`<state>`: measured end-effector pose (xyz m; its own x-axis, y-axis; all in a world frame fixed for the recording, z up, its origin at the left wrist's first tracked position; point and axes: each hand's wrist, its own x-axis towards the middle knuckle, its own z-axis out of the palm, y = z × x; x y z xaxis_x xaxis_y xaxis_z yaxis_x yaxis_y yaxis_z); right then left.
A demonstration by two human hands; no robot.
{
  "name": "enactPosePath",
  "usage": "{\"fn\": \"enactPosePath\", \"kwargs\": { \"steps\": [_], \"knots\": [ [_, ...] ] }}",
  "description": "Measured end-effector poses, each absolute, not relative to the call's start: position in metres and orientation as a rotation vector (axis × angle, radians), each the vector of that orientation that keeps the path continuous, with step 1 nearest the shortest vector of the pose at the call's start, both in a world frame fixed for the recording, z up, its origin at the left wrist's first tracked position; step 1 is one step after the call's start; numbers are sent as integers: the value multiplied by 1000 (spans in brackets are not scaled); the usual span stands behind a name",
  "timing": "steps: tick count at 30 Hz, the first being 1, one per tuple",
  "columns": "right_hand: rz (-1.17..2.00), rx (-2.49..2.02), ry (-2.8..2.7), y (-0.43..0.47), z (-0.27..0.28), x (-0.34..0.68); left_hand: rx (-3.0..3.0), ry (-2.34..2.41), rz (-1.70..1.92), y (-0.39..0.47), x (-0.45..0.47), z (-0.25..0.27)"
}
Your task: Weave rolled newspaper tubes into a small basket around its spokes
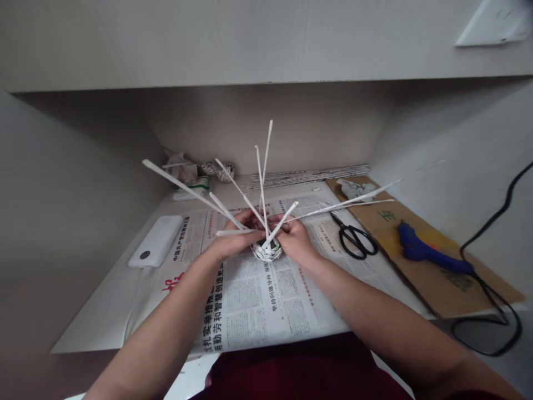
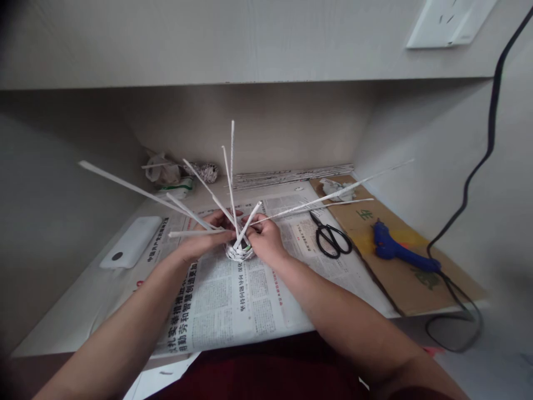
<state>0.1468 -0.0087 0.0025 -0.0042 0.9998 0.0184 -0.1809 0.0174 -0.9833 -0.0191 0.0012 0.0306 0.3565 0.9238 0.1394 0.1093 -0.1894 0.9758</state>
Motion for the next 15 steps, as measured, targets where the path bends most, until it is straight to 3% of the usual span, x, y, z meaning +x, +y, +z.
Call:
{"fn": "enactPosePath", "kwargs": {
  "steps": [9, 15],
  "knots": [
    [1286, -1048, -1150, -15, 9, 148, 1710, 620, 512, 2, -50, 54],
    [1313, -1061, -1135, -13, 10, 147, 1719, 779, 642, 2, -45, 51]
  ]
}}
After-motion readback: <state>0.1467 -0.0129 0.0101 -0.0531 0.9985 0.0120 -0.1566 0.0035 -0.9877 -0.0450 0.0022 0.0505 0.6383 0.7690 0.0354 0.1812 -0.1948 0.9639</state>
